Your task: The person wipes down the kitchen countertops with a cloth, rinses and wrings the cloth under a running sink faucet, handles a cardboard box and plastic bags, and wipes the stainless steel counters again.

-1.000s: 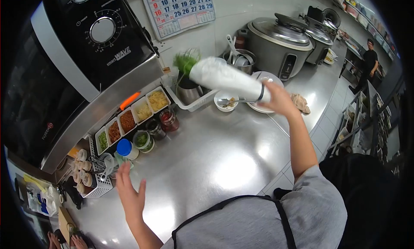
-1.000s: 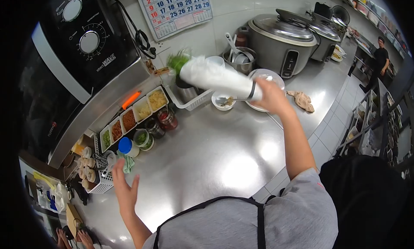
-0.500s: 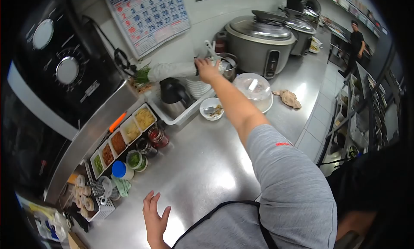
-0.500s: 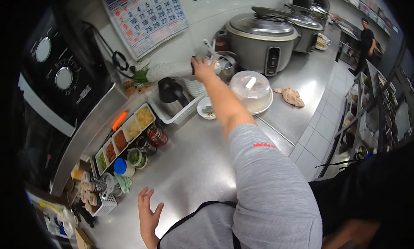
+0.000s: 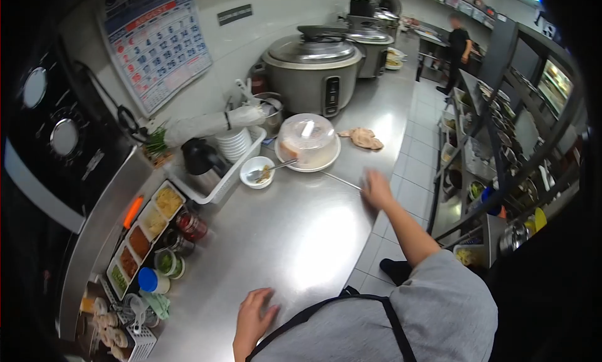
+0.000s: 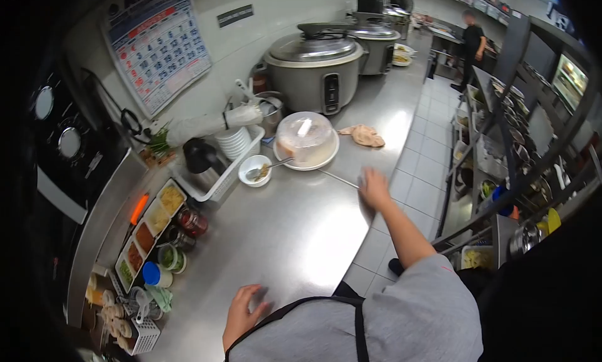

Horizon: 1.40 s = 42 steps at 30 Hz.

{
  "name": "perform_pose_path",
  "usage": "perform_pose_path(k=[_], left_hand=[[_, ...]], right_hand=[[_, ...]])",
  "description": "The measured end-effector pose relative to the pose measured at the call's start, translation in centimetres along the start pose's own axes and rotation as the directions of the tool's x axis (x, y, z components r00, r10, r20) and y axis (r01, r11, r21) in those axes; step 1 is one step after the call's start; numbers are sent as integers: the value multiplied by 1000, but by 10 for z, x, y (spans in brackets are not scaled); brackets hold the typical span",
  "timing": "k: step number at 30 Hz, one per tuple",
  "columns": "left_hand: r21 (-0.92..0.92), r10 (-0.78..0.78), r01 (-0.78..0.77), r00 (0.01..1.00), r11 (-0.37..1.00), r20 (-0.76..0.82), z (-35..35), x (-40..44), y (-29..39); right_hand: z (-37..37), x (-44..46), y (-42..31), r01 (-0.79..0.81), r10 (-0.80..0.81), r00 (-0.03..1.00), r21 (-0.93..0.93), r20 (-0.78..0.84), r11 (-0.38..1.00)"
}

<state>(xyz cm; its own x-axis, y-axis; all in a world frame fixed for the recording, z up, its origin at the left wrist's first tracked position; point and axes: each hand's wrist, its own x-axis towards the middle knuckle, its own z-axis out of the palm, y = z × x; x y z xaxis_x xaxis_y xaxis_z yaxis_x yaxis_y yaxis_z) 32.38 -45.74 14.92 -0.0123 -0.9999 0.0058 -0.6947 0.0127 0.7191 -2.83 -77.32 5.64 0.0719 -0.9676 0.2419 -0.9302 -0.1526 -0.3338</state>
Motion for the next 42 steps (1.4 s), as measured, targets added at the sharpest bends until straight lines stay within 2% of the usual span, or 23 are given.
perform_pose_path(k=[2,4,6,8,10,11,13,14,16,17,19,21,22,24,26,27,29,32,34,36,38,40,42], left_hand=[[-17,53,-51,994,999,100,16,15,12],[-50,95,-83,942,995,323,28,35,31],[-55,169,-161,902,985,397,43,58,39],[-30,355,-372,857,928,374,59,84,54],[-29,395,-415,838,909,377,73,115,77],[-53,378,-389,840,920,390,82,132,88],[-75,361,-364,837,929,412,101,165,111],[-85,378,-374,854,924,358,111,183,123],[-99,372,-359,889,928,268,130,220,145],[-104,353,-338,907,935,227,140,241,155],[-5,365,-367,926,930,98,168,292,154],[55,250,-252,968,966,31,193,344,157],[93,229,-232,972,968,47,207,371,151],[125,204,-210,977,970,59,238,424,139],[246,41,-63,995,967,96,266,466,132],[241,40,-64,994,968,103,273,481,140],[313,-146,113,986,943,86,290,512,155],[308,-171,159,985,938,13,311,550,167],[324,-189,182,982,928,-11,325,570,174],[467,-44,92,993,879,-113,338,590,180],[463,-10,60,994,884,-110,348,621,188],[445,22,27,994,895,-104,361,653,199],[414,67,-14,991,910,-114,377,678,206]], right_hand=[[34,-74,32,291,-281,932,13,-228,957],[26,-124,20,189,-167,969,113,-180,976],[15,-143,2,41,-7,997,445,-77,894],[-6,-137,6,43,-71,996,439,48,897],[-22,-122,30,134,-217,962,412,163,901],[-29,-113,42,135,-211,967,413,144,901],[-42,-102,68,220,-381,894,507,238,833],[-48,-100,81,212,-374,896,509,239,834],[-58,-97,104,70,-267,882,454,387,888],[-59,-100,119,86,-272,912,504,308,859],[-53,-109,158,61,-249,913,494,324,867],[-49,-121,200,24,-209,922,490,327,871],[-48,-129,217,15,-204,920,490,335,872],[-51,-137,248,-196,-12,916,471,402,860],[-50,-142,268,-269,65,911,469,407,841],[-49,-144,277,-327,116,902,481,417,814],[-49,-139,292,-401,194,884,478,425,781],[-42,-123,306,-444,181,855,507,485,739],[-35,-107,318,-420,88,837,530,540,737],[-35,-81,328,-384,16,786,467,619,796],[-29,-53,347,-378,-8,735,421,678,825],[-24,-28,375,-512,56,672,409,738,755],[-48,12,398,-455,49,658,345,751,821]])
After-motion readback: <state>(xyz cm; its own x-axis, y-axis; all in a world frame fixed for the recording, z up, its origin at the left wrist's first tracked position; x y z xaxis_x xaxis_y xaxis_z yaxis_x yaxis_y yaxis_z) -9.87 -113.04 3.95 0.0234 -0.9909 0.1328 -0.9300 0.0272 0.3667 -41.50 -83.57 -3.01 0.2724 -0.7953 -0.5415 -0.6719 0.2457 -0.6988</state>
